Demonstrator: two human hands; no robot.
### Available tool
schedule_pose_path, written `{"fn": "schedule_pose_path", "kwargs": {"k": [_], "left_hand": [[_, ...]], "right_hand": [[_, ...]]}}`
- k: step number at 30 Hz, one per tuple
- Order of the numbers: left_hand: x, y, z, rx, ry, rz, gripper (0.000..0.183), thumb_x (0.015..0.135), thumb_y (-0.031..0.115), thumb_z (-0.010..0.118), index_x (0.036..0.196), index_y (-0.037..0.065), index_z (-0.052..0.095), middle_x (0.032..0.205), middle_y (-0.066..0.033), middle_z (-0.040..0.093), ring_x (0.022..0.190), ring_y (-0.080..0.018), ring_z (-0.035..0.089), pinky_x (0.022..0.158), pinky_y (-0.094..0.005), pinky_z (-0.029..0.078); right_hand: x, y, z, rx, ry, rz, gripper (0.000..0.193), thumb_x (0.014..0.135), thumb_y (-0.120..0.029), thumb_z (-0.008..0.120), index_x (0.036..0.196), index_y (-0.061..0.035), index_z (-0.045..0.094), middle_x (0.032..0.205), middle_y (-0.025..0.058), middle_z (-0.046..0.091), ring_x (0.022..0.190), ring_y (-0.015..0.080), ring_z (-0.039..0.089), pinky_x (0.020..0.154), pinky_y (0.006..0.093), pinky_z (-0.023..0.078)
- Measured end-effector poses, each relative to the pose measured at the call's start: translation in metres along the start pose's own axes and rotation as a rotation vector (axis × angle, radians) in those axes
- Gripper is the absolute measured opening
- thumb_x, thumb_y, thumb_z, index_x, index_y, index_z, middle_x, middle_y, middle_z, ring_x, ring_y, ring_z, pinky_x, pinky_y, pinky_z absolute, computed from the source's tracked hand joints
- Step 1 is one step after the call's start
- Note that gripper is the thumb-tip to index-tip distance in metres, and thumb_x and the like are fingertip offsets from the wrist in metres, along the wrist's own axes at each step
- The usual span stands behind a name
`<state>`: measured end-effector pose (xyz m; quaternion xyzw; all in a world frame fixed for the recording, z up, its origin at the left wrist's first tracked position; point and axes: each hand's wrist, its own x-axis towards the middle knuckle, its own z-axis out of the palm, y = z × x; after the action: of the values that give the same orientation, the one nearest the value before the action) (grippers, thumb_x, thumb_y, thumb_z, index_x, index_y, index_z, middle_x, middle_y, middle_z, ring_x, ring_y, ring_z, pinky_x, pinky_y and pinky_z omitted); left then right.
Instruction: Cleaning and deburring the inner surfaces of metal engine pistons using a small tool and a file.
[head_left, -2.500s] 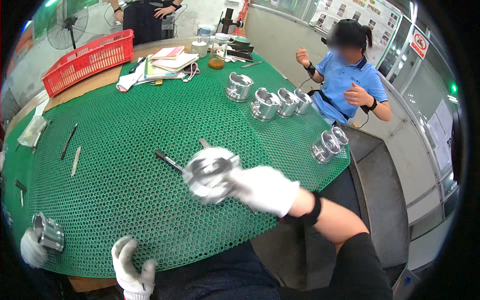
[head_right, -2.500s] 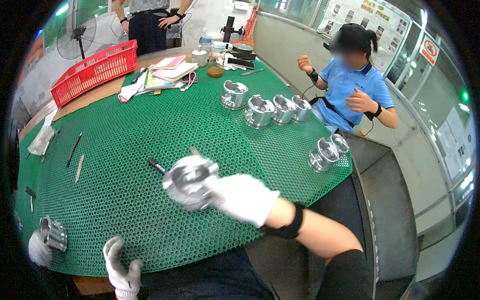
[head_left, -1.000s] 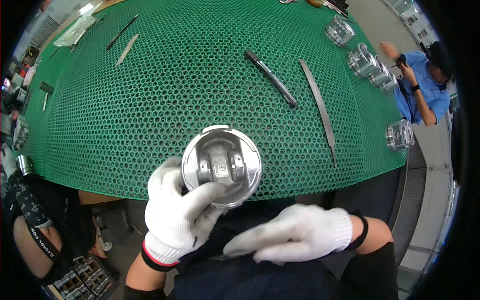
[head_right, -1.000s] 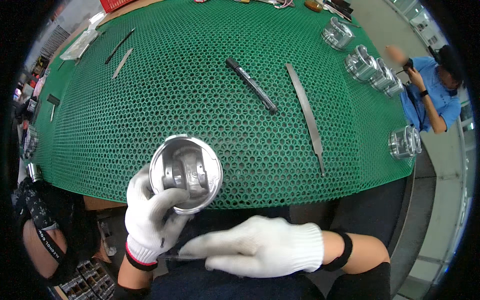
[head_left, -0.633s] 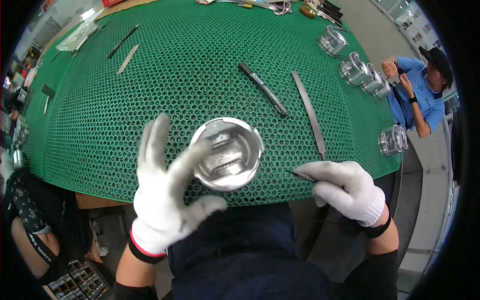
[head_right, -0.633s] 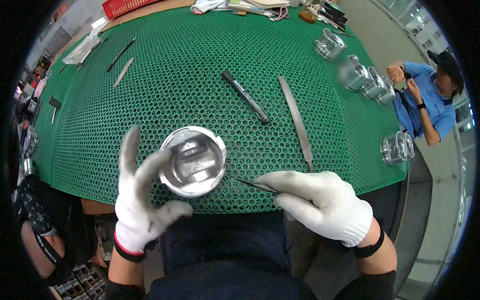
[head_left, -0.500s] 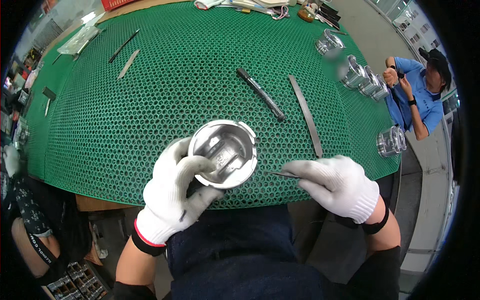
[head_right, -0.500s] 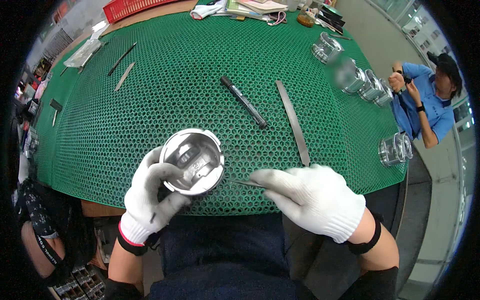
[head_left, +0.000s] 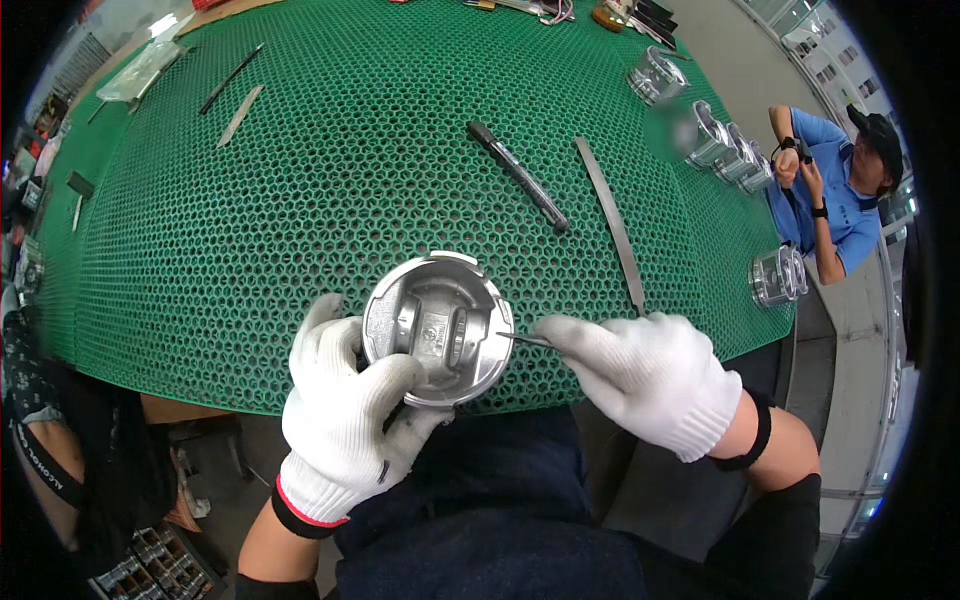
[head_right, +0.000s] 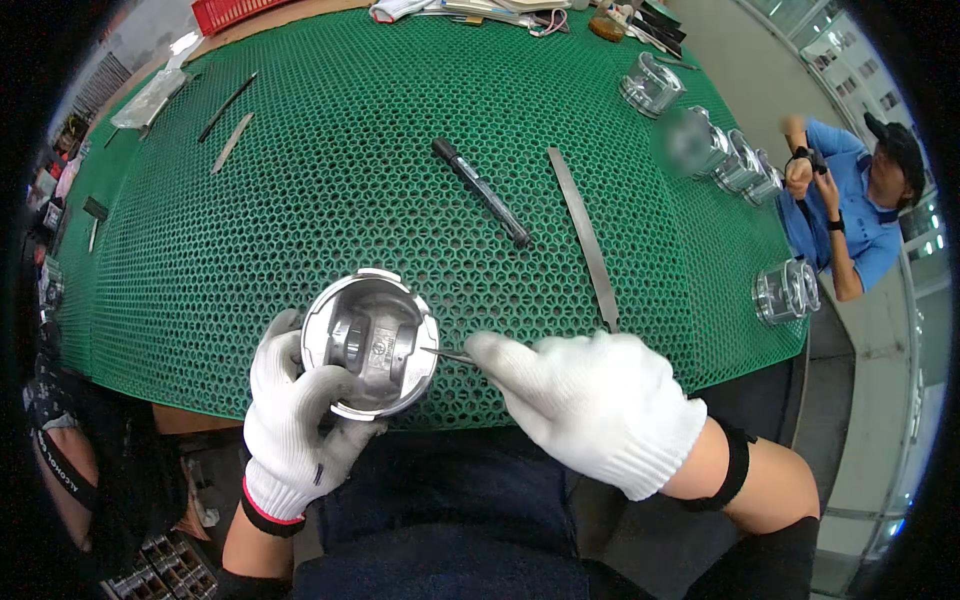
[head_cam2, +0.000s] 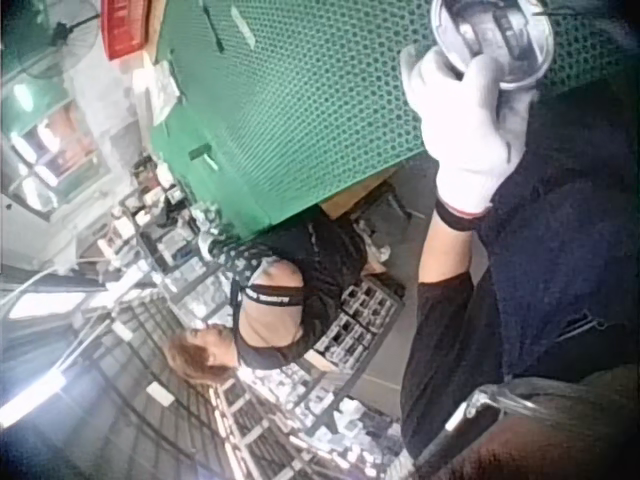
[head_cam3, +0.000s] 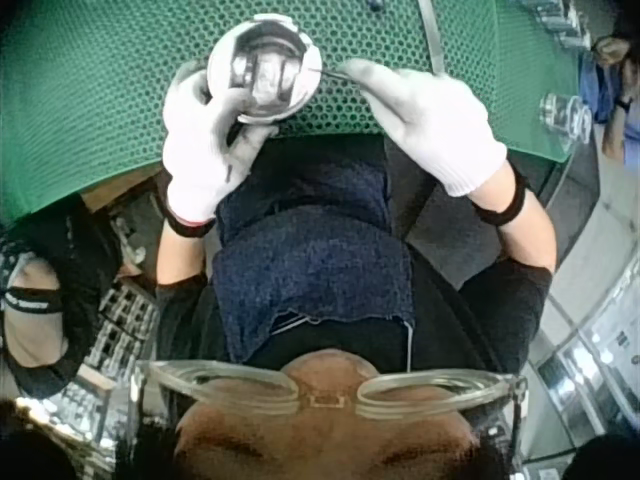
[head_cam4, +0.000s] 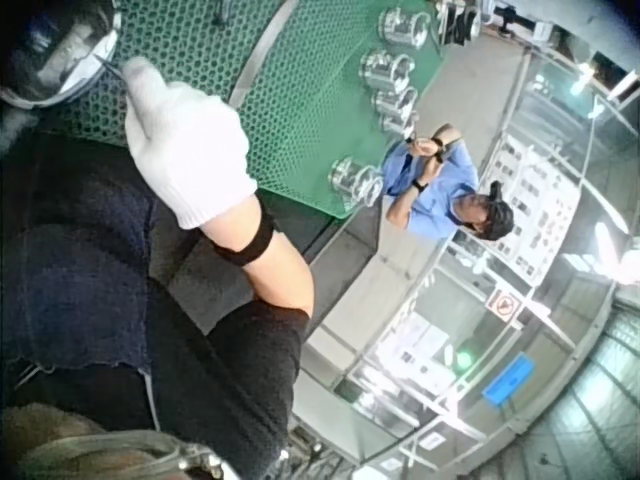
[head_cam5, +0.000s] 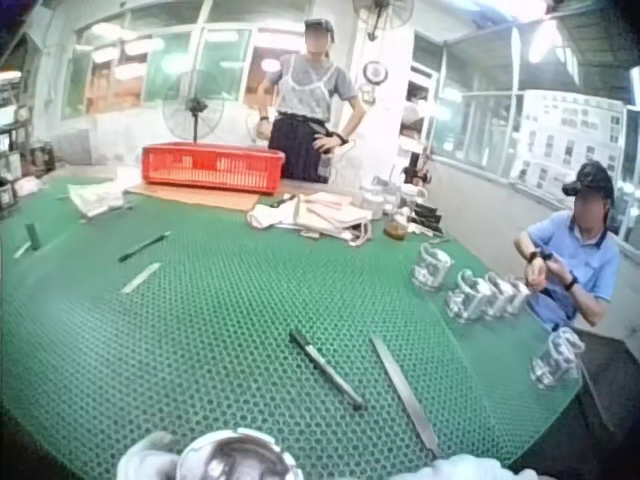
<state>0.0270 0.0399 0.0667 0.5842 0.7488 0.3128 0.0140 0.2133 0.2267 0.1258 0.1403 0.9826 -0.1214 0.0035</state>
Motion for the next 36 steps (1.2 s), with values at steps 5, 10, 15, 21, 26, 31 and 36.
{"fn": "schedule_pose_path", "kwargs": {"k": [5, 10, 15, 21, 26, 31, 36], "left_hand": [[0.007, 0.005, 0.010, -0.054, 0.047, 0.102, 0.048, 0.055, 0.011, 0.088, 0.098, 0.010, 0.066, 0.122, -0.0222, 0.057, 0.121, -0.0498, 0.052, 0.101, -0.0543, 0.045], [-0.013, -0.009, 0.004, 0.046, 0.152, 0.111, 0.031, 0.076, 0.011, 0.083, 0.103, 0.010, 0.067, 0.120, -0.0220, 0.060, 0.109, -0.0401, 0.059, 0.091, -0.0458, 0.049], [-0.025, -0.016, 0.019, -0.027, 0.132, 0.142, 0.036, 0.074, 0.014, 0.085, 0.104, 0.012, 0.065, 0.129, -0.0273, 0.053, 0.116, -0.0462, 0.053, 0.099, -0.0527, 0.044], [-0.021, -0.020, 0.012, -0.013, 0.045, 0.124, 0.040, 0.076, 0.006, 0.082, 0.110, 0.010, 0.063, 0.124, -0.0169, 0.057, 0.110, -0.0312, 0.058, 0.093, -0.0400, 0.050], [-0.028, -0.077, -0.020, 0.077, 0.262, -0.068, 0.029, 0.081, 0.006, 0.073, 0.108, 0.006, 0.060, 0.121, -0.0181, 0.053, 0.115, -0.0369, 0.053, 0.102, -0.0476, 0.041], [-0.036, -0.137, -0.041, -0.124, 0.359, -0.366, 0.037, 0.091, 0.003, 0.067, 0.126, 0.001, 0.054, 0.120, -0.0137, 0.056, 0.108, -0.0263, 0.056, 0.097, -0.0360, 0.044], [-0.064, -0.117, -0.054, 0.066, 0.437, -0.397, 0.050, 0.092, 0.000, 0.063, 0.140, 0.001, 0.048, 0.130, -0.0163, 0.054, 0.114, -0.0260, 0.055, 0.104, -0.0390, 0.042]], "right_hand": [[-0.019, -0.016, -0.004, 0.015, -0.028, 0.039, 0.026, 0.091, -0.017, 0.056, 0.116, -0.0168, 0.065, 0.058, 0.0081, 0.061, 0.047, 0.0283, 0.063, 0.041, 0.0430, 0.050], [0.000, -0.033, 0.019, 0.418, -0.221, -0.009, 0.035, 0.096, -0.024, 0.053, 0.131, -0.0259, 0.053, 0.070, 0.0169, 0.063, 0.066, 0.0416, 0.066, 0.060, 0.0522, 0.054], [-0.017, -0.041, 0.091, 1.465, -0.117, -0.034, 0.040, 0.103, -0.023, 0.054, 0.140, -0.0073, 0.053, 0.071, 0.0023, 0.059, 0.052, 0.0072, 0.047, 0.045, 0.0218, 0.039], [-0.055, 0.022, 0.050, 1.768, 0.327, 0.120, 0.062, 0.096, -0.047, 0.058, 0.138, -0.0021, 0.053, 0.097, 0.0025, 0.063, 0.069, 0.0093, 0.056, 0.060, 0.0247, 0.048], [-0.099, 0.091, 0.005, 2.526, 0.659, -0.599, 0.033, 0.103, -0.039, 0.049, 0.103, -0.0082, 0.062, 0.055, -0.0053, 0.033, 0.044, 0.0094, 0.036, 0.040, 0.0240, 0.032], [-0.095, 0.120, 0.013, 2.718, 1.193, -0.593, 0.033, 0.106, -0.025, 0.043, 0.112, -0.0001, 0.063, 0.064, -0.0055, 0.038, 0.047, 0.0061, 0.034, 0.040, 0.0224, 0.031], [-0.088, 0.129, 0.015, 2.788, 1.345, -0.632, 0.030, 0.106, -0.022, 0.045, 0.117, 0.0001, 0.061, 0.065, -0.0069, 0.038, 0.048, 0.0050, 0.033, 0.041, 0.0224, 0.029]]}}
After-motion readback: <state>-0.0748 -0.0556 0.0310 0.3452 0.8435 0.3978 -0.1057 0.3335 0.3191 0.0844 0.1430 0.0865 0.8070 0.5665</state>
